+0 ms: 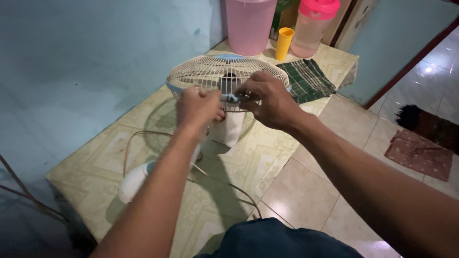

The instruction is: The person disassembles a small table fan by removing the front grille and a blue plastic ring using a screwdriver. They then move to the kitchen sink, rinse the screwdriver in a red cup, and return to place the fan grille on the counter.

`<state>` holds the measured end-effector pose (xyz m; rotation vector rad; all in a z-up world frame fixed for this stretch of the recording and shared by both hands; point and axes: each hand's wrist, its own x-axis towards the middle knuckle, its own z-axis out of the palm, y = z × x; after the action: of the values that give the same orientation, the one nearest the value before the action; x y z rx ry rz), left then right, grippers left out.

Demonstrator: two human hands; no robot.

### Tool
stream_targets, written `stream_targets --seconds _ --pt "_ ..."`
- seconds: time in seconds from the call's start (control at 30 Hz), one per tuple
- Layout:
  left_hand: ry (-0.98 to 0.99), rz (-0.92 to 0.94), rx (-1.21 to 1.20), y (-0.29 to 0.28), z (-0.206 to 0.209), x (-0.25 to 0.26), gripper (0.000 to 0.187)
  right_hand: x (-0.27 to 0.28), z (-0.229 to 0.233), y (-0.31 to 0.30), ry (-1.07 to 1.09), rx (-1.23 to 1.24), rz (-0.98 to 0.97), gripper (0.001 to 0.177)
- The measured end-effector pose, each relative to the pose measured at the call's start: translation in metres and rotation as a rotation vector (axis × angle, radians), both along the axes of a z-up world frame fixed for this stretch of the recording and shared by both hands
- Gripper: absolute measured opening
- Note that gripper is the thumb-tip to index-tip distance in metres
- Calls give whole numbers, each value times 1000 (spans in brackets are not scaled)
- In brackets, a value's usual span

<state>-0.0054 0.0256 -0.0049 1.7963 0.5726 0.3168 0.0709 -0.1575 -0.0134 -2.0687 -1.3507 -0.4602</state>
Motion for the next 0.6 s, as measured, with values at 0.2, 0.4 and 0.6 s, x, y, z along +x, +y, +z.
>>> stream_targets --seconds 0.2,0.4,0.6 --pt "31 281 233 34 2 11 38 2 1 -2 -74 8 41 28" --pt "-73 169 172 67 -20 28 64 2 2 5 -87 -5 0 28" --pt "5 235 -229 89 3 37 76 -8 7 11 -38 11 41 29"
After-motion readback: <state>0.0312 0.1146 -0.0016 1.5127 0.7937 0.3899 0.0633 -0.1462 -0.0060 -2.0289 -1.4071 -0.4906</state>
